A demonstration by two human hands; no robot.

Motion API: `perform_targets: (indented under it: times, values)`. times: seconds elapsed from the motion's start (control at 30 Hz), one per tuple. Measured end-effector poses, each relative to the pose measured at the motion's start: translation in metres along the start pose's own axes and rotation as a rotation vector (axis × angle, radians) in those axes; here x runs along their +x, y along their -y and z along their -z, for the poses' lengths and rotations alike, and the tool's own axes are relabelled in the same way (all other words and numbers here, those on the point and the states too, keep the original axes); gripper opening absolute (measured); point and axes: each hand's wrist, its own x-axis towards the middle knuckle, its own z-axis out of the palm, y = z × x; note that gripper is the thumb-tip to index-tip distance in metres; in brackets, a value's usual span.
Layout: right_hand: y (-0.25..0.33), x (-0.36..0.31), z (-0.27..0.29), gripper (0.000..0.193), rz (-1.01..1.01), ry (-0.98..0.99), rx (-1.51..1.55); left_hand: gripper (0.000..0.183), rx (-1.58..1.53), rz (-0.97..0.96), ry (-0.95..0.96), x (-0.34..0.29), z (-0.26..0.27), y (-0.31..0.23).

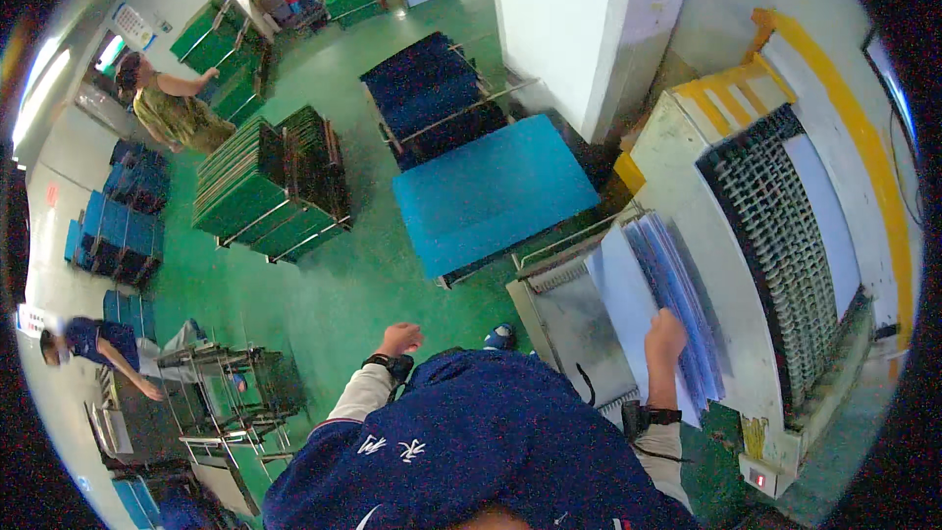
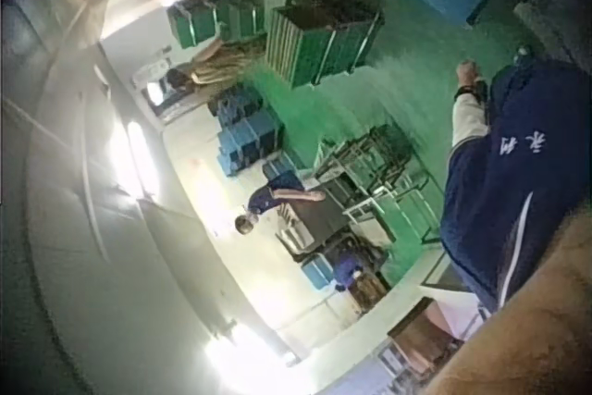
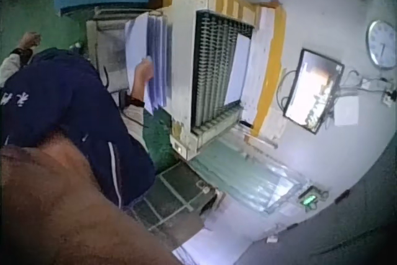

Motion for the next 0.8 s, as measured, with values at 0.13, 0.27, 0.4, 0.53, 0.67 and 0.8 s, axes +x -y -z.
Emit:
perform_targets:
  times: [0.13,0.27,0.4,0.53,0.67,0.8]
  values:
    - [0.006,0.005,0.095,0.019,0.029,-0.247,0.086,0.021,0.047,0.002,0.046,0.004,-0.014,-0.012]
    - [-0.035,0.016,0.165,0.016,-0.087,-0.302,0.127,0.019,0.021,0.028,0.181,0.019,-0.016,-0.006]
    - [-0.099,0.004,0.197,0.015,-0.302,-0.559,0.718,0.02,0.125,0.052,0.147,0.011,-0.049,-0.027]
    - [-0.11,-0.012,0.207,0.008,-0.518,-0.82,1.644,0.022,0.174,0.026,0.239,0.02,-0.056,-0.034]
    - [-0.151,-0.013,0.178,0.016,-0.51,-0.637,1.883,0.025,0.211,0.016,0.267,0.025,-0.057,-0.033]
    - [-0.187,-0.011,0.148,0.017,-0.674,-0.658,1.96,0.023,0.049,0.067,0.352,0.026,-0.058,-0.031]
